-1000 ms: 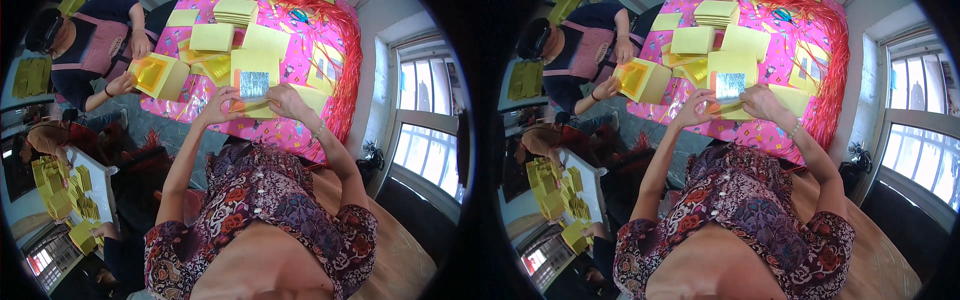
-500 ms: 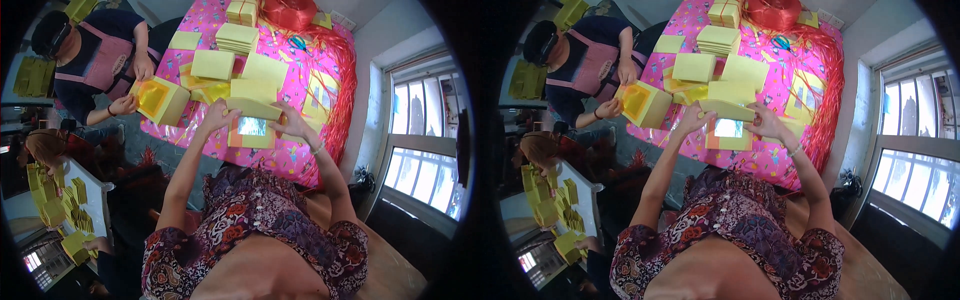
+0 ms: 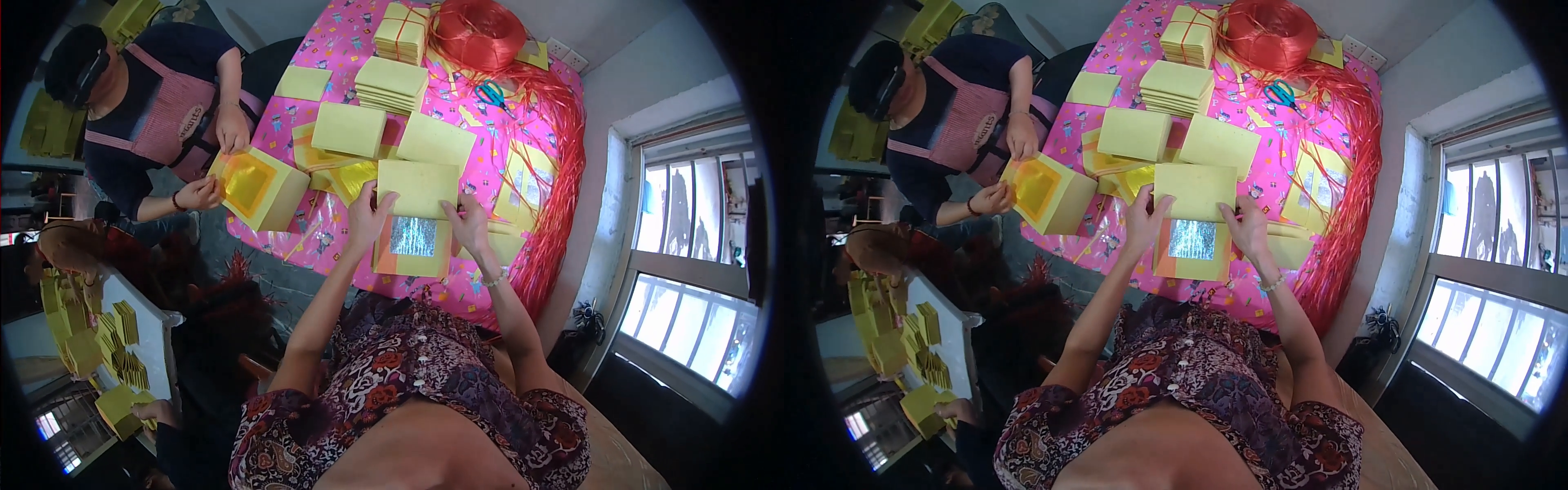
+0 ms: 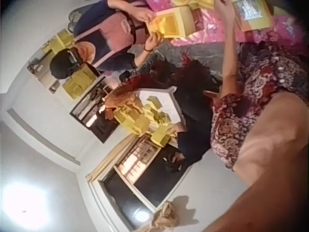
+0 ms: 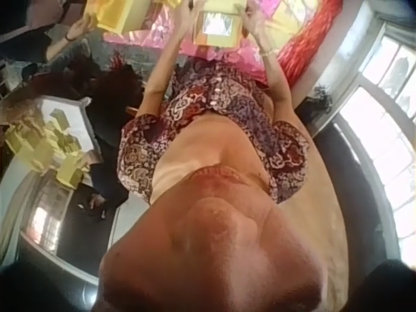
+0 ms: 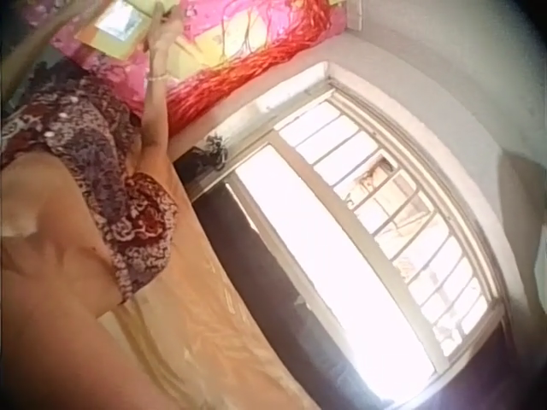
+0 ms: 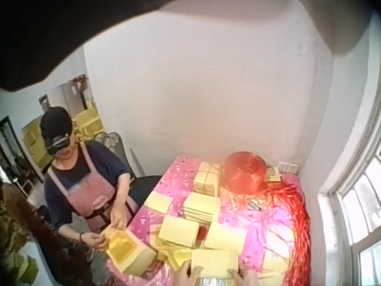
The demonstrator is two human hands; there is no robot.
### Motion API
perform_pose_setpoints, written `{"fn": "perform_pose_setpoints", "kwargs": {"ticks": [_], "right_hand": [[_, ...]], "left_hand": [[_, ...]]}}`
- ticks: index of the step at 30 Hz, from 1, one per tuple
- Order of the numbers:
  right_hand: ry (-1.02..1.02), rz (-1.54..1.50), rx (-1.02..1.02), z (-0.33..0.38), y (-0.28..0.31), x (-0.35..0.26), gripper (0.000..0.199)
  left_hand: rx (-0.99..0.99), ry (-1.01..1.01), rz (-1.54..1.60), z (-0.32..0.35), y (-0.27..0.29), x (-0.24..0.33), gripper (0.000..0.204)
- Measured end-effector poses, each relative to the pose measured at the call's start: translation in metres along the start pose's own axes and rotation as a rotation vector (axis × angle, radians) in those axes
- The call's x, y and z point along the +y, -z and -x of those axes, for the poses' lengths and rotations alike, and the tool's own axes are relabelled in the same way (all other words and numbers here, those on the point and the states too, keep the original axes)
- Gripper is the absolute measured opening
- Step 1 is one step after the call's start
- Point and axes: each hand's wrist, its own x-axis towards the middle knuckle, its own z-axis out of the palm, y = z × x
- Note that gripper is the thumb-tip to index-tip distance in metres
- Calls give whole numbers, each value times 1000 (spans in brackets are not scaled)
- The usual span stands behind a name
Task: The person is counting, stacking, and bundling yellow sheets of joss paper with red string.
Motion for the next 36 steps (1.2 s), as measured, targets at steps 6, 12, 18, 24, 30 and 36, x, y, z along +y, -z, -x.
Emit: {"fn": "perform_pose_setpoints", "kwargs": {"ticks": [6,12,18,24,30,36], "right_hand": [[10,-40,103,12,-1,-18,26],[28,23,188,19,-7,-17,26],[1,18,207,19,-8,-24,28],[-128,11,140,10,-7,-18,33],[-162,43,84,13,-3,-23,36],[-124,75,81,9,-5,-18,37]], "left_hand": [[38,50,-162,4,-1,6,36],[155,-51,-158,10,-7,6,29],[163,-36,-141,11,-9,3,26],[144,-14,-142,4,-13,0,29],[114,10,-137,11,-4,11,37],[96,8,-160,4,-5,16,31]]}}
